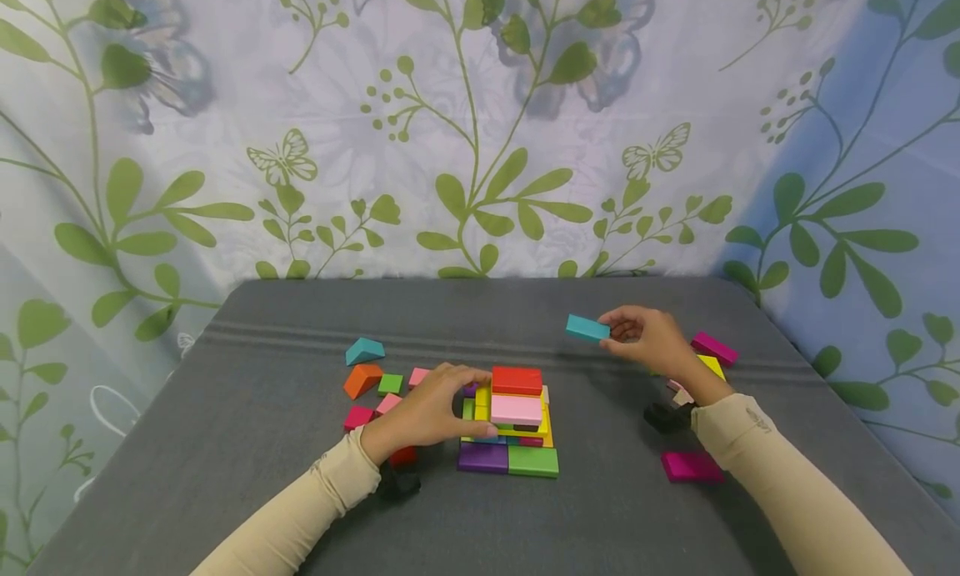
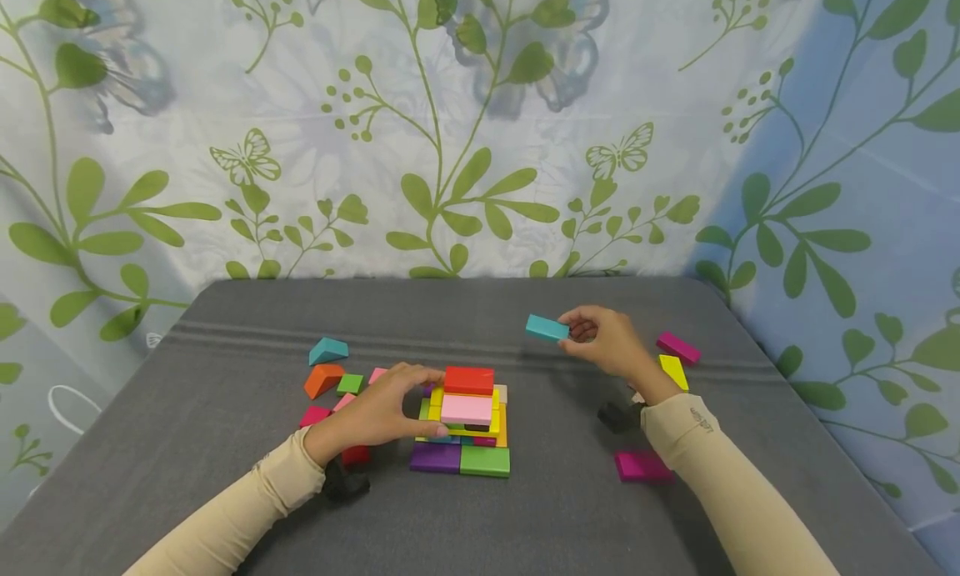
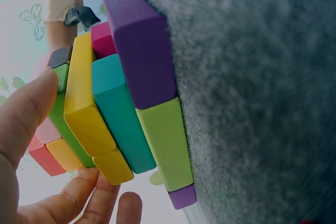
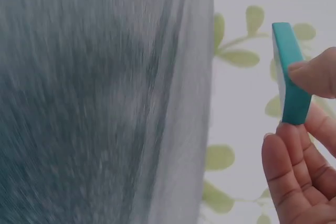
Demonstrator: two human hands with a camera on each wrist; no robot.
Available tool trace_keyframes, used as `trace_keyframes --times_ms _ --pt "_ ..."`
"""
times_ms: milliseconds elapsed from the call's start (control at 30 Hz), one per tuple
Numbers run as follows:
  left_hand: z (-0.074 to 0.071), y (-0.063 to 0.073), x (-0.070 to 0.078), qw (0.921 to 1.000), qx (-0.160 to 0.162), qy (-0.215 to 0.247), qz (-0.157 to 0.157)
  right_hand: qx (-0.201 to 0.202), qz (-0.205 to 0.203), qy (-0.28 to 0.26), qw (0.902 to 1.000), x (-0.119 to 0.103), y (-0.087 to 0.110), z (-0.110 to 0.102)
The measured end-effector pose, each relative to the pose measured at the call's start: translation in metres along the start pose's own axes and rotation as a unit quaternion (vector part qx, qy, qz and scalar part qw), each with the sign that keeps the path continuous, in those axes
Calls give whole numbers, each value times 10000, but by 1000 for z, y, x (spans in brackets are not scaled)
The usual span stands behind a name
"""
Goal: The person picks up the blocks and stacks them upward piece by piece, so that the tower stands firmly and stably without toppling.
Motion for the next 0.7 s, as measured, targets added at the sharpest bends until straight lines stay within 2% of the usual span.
trace_keyframes --times_ms 300,567,700 --pt "0 -1 -1 10000 -8 -1 -9 111 -991 -537 9936 -44 26 14" --pt "0 -1 -1 10000 24 -62 49 -119 -1872 -1351 9729 -77 46 32" --pt "0 -1 0 9999 34 -69 76 -217 -2272 -1183 9664 -90 53 45"
Point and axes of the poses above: each hand's wrist, its own y-axis away from the middle knuckle, its own z-axis out of the palm, x = y × z, the point moved 7 cm from there along -y, towards the middle knuckle, and after that the axes turned 12 degrees about -y, right-handed, at the moved point
